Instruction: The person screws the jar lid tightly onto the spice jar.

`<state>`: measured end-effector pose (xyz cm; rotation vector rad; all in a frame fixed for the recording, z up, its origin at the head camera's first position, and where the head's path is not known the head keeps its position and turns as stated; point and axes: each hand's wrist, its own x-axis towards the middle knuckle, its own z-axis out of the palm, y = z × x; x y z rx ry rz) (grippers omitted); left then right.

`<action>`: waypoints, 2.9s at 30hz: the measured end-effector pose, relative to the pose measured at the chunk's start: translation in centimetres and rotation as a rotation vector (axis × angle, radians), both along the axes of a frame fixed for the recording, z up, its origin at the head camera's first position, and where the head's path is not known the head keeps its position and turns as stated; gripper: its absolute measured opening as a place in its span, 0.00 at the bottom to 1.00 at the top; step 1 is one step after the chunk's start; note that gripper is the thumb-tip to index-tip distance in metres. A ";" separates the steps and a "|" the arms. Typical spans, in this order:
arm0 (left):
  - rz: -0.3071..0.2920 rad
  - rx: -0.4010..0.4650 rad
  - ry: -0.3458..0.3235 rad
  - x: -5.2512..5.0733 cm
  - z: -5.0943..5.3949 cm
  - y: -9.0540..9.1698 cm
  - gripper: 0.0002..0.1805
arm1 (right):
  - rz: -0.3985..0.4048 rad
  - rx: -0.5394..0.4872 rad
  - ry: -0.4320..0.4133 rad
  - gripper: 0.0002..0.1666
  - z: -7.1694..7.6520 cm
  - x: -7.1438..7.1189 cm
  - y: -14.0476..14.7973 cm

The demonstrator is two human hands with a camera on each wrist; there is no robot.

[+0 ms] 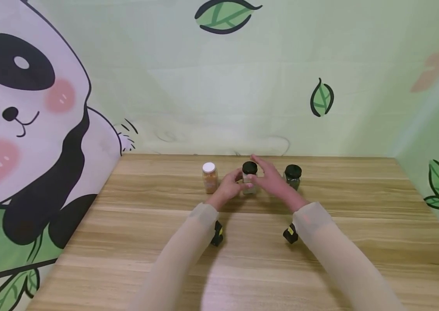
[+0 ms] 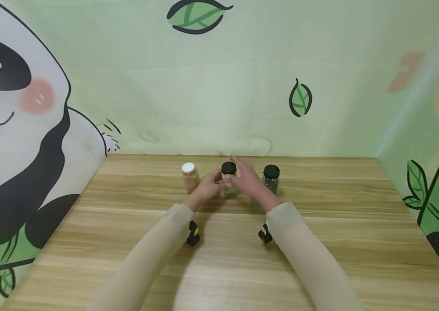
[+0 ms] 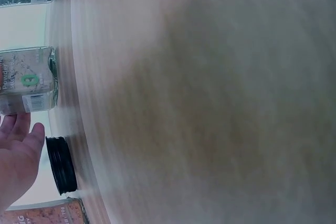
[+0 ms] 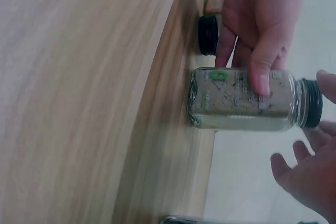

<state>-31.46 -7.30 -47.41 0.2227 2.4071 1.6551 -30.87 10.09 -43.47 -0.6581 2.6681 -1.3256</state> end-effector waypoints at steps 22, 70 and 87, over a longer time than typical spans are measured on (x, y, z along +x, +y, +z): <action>-0.009 0.014 -0.010 -0.1 -0.4 0.1 0.33 | -0.166 -0.090 -0.093 0.34 -0.4 -1.0 0.1; -0.011 -0.027 -0.001 -0.2 0.0 -0.5 0.35 | 0.056 -0.034 -0.044 0.45 -0.2 -1.2 0.7; -0.022 -0.030 0.013 -0.3 0.2 -0.4 0.33 | -0.039 0.011 -0.003 0.33 0.4 -1.3 -0.6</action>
